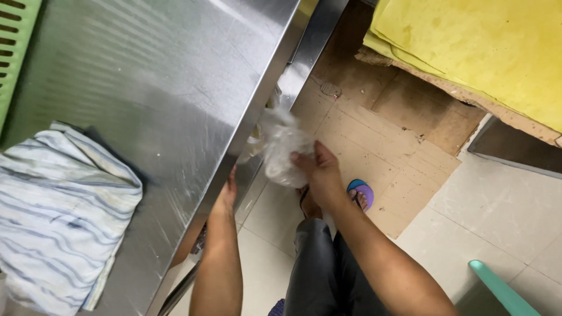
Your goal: Frying bird nest pieces in a deep fryer, draining oil, and transferring the finished product into a storage bin.
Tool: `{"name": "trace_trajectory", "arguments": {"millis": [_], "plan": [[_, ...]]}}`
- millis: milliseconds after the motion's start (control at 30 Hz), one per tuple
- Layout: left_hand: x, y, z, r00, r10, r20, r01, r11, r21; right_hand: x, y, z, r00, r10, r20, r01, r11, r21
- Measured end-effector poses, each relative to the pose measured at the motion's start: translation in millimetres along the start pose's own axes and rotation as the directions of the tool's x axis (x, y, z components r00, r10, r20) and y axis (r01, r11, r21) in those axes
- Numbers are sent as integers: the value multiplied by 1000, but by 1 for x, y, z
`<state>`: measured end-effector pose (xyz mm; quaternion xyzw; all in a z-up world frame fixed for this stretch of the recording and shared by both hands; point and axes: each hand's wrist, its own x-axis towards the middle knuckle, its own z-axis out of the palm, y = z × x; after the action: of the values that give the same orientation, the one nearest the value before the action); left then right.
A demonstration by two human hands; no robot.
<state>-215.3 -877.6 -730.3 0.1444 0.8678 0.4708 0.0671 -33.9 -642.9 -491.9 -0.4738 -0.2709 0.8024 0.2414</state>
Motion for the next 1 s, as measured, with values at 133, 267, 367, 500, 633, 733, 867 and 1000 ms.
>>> {"name": "trace_trajectory", "arguments": {"millis": [133,267,367,500,633,733,867,1000], "plan": [[-13,-14,-25,952,-306,-10,278,879,-387,-12,36,36,961,158,226,-145,987,-73],[-34,-61,-48,820,-563,104,463,545,-699,31,133,63,925,312,219,-320,947,4],[-31,-106,-52,739,-644,198,498,324,-804,64,137,86,897,419,142,-416,908,-50],[-22,-98,-88,698,-578,422,568,87,-819,39,53,78,903,405,143,-356,892,-279],[-1,-21,-75,630,-692,353,690,289,-664,89,137,22,891,423,164,-299,819,-489],[-10,37,-84,564,-781,269,780,397,-484,65,107,-9,903,400,158,-318,869,-379],[-61,106,-80,527,-835,162,829,461,-318,-9,54,-90,886,460,51,-435,866,-248],[-108,282,-142,840,-402,366,543,620,-566,-93,-22,-187,866,472,-164,-489,869,-81]]}}
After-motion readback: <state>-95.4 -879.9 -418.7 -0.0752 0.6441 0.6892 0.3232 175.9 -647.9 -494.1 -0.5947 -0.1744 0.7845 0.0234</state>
